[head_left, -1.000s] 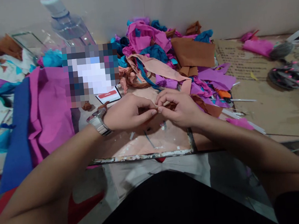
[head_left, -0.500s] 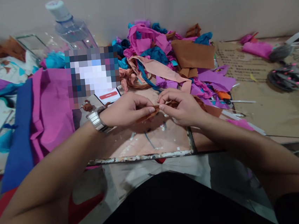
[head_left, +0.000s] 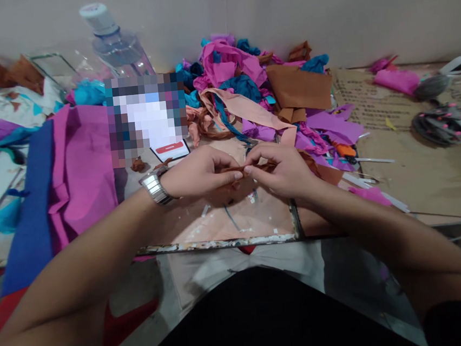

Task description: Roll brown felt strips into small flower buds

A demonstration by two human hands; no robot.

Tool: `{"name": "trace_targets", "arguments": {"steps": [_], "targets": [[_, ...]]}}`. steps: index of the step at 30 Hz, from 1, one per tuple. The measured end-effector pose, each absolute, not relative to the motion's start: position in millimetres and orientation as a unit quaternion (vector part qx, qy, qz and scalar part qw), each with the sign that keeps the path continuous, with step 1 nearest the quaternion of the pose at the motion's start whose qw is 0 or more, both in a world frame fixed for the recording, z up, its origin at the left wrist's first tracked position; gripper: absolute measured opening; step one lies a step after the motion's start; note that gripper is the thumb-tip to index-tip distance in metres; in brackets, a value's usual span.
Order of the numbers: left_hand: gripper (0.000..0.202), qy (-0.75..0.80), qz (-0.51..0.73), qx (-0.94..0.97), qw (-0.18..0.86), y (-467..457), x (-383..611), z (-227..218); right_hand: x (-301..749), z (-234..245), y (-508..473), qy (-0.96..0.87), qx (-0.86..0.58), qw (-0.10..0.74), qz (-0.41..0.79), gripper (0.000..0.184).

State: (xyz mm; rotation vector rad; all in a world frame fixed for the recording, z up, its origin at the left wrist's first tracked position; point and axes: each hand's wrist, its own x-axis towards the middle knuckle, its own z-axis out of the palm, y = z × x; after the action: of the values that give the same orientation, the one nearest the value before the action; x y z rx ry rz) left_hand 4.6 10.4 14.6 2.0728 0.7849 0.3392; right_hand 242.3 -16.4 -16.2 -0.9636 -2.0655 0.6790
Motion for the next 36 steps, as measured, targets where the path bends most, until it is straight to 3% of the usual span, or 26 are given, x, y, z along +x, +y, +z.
{"name": "trace_targets", "arguments": {"steps": [13,19,36], "targets": [[0.027,0.31,0.122,0.701,0.63,8.8,7.6,13.8,244.3,-22.1,-15.2,-0.849,-0.328,0.399,0.111,0.012],[0.026,0.294,0.118,0.67,0.672,11.9,3.7,12.8,246.9,-20.8,-15.3,-0.865,-0.287,0.402,0.092,0.011],[0.025,0.312,0.152,0.665,0.661,6.7,7.2,18.4,246.7,-19.6,-17.0,-0.873,-0.299,0.379,0.065,0.011]]}}
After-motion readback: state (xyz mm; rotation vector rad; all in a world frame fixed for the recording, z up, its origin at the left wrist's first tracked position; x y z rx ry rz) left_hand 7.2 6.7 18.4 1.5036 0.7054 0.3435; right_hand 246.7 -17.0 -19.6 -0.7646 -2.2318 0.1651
